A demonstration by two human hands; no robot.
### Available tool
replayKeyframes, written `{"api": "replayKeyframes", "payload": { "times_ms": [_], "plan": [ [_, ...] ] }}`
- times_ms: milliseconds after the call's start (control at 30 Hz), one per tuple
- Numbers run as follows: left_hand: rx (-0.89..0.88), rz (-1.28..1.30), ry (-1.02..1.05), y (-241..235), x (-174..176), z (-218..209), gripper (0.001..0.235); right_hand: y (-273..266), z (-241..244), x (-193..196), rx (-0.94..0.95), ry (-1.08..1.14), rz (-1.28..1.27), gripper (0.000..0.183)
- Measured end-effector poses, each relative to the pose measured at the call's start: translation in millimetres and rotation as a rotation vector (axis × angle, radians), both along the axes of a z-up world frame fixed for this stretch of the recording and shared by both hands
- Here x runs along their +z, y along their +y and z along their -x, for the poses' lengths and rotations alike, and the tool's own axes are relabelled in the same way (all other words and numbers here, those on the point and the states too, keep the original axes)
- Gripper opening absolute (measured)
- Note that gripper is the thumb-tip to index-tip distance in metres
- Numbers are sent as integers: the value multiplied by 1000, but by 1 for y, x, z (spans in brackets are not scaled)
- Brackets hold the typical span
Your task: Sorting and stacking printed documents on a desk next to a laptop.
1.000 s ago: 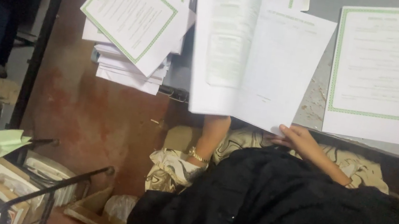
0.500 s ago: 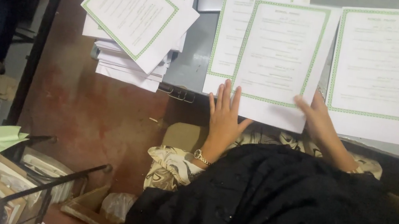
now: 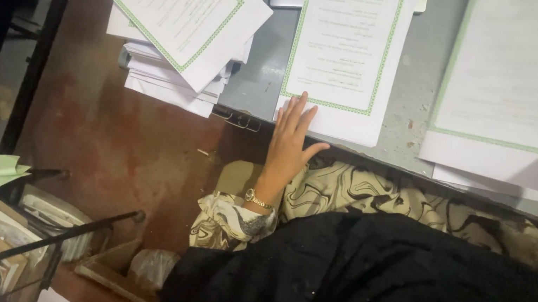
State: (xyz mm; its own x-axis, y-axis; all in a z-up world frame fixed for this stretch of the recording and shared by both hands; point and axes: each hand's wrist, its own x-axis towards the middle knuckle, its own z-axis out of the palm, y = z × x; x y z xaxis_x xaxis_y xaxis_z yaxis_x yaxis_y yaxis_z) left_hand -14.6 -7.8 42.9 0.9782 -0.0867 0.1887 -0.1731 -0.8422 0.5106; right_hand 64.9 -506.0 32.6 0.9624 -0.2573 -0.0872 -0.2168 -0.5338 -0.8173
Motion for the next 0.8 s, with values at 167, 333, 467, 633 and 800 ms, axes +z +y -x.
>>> {"api": "replayKeyframes", "payload": {
  "times_ms": [167,333,467,633,800],
  "plan": [
    [-10,-8,-37,3,-10,-1,75,-8,1,-11,2,104,42,65],
    [33,37,-13,0,-8,0,73,85,21,93,-183,159,382,48],
    [40,42,-10,-2,-9,3,72,130,10,98,286,-467,534,54],
    [94,-7,-66,1,-11,4,62,243,-40,26,541,-490,292,47],
    [207,-22,-104,5,-26,-1,62,295,-41,0,392,-371,390,59]
  ]
}}
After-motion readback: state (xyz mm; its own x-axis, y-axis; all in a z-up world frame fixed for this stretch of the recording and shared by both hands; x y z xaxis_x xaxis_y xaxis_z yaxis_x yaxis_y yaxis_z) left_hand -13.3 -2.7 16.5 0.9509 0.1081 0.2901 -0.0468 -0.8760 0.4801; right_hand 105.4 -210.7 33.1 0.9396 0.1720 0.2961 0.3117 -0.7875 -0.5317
